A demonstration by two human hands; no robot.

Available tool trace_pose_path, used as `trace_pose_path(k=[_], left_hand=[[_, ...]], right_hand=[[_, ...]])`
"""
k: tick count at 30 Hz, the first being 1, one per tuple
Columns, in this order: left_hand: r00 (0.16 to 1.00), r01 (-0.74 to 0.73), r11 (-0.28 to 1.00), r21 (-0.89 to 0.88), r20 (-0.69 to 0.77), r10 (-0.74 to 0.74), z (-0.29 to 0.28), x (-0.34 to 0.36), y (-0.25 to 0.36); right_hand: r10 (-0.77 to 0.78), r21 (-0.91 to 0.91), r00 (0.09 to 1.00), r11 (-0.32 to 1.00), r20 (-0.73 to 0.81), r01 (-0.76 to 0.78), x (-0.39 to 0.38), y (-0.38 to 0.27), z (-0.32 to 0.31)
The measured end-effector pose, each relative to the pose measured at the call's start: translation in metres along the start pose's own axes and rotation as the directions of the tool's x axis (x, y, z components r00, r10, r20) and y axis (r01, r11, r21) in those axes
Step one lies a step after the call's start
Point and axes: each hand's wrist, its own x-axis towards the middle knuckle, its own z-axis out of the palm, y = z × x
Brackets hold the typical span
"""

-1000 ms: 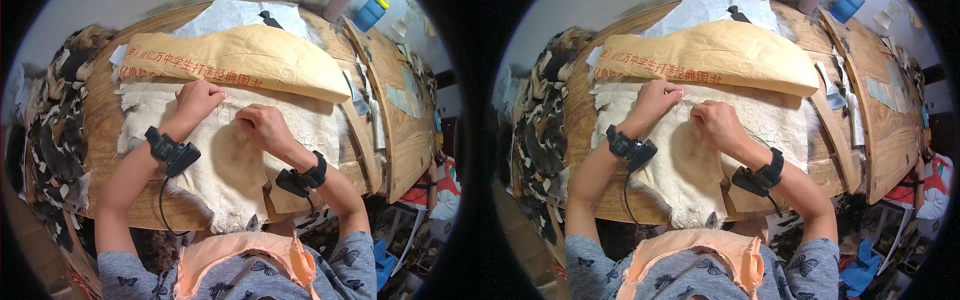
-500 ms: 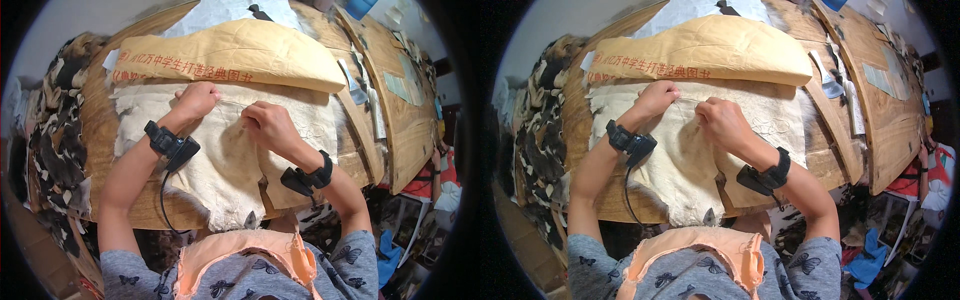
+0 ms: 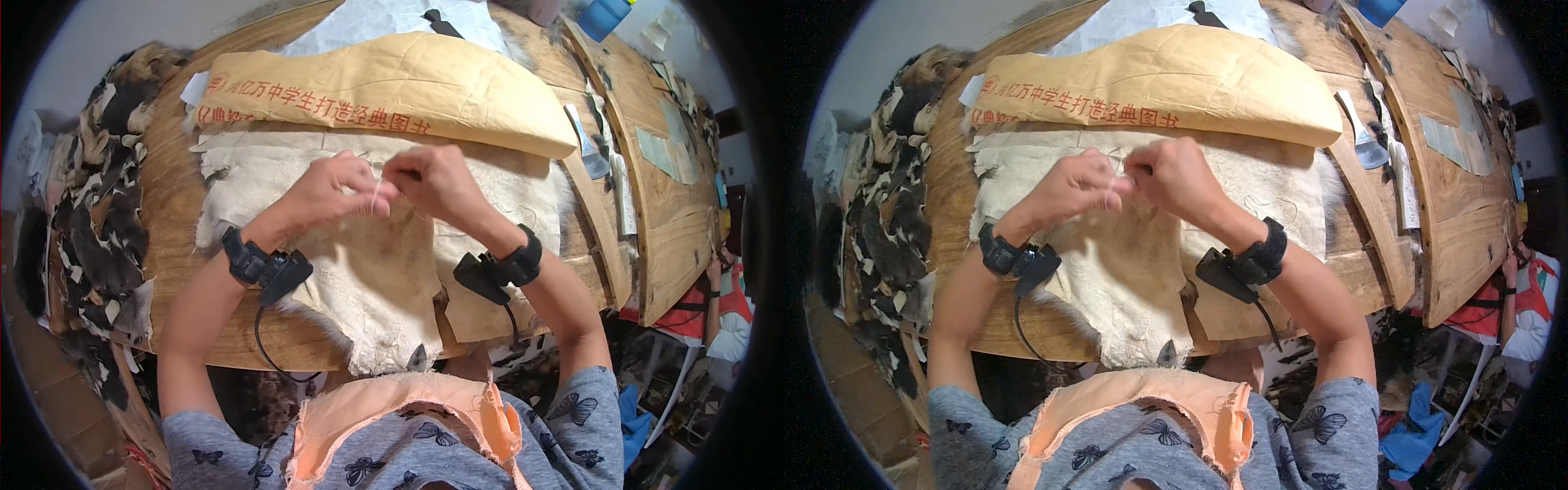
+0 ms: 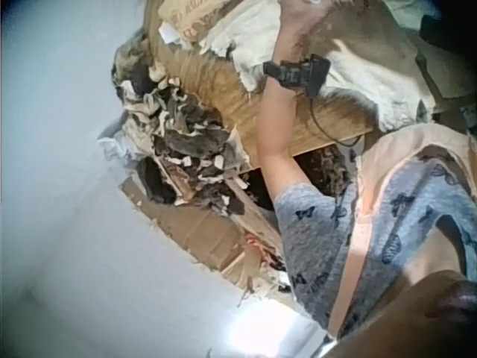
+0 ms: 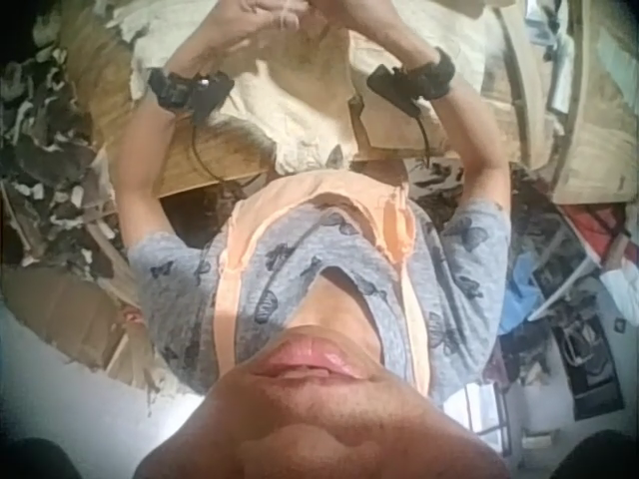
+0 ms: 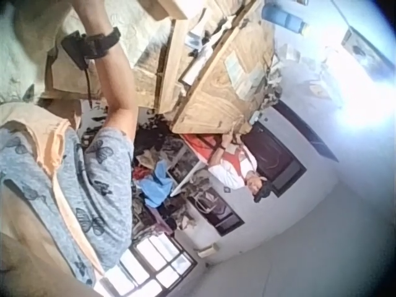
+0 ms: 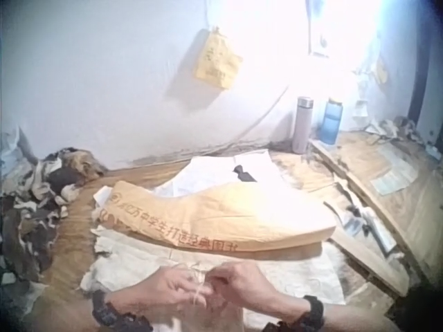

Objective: Measuring, cutting, and hand-sewing fur pelts using templates and a leather knife.

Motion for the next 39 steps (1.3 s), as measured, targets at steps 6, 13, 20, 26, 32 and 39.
trace_pose_path(k=[6, 13, 20, 26, 32, 39], left_hand=[[0.913, 0.364, 0.898, 0.248, -0.287, -0.291, -0.003, 0.019, -0.008], [0.892, 0.446, 0.813, 0.373, -0.257, -0.372, 0.006, 0.034, -0.016], [0.983, 0.136, 0.973, 0.185, -0.150, -0.108, -0.005, 0.034, 0.003], [0.948, 0.304, 0.942, -0.140, 0.144, -0.284, 0.009, 0.035, -0.008], [0.898, 0.440, 0.821, -0.362, 0.170, -0.406, 0.017, 0.041, -0.002], [0.888, 0.459, 0.840, -0.289, 0.159, -0.431, 0.012, 0.032, -0.006]], right_hand=[[-0.180, -0.244, 0.982, 0.952, 0.050, 0.187, -0.013, 0.005, 0.009], [-0.154, -0.293, 0.988, 0.945, -0.013, 0.144, -0.045, -0.008, -0.049], [0.140, 0.539, 0.973, 0.814, 0.182, -0.218, -0.083, -0.016, -0.090], [0.110, 0.191, 0.991, 0.977, -0.083, -0.092, -0.096, -0.013, -0.085], [0.110, 0.123, 0.989, 0.988, -0.100, -0.098, -0.110, -0.015, -0.086], [0.543, 0.043, 0.819, 0.837, -0.184, -0.545, -0.234, -0.005, -0.182]])
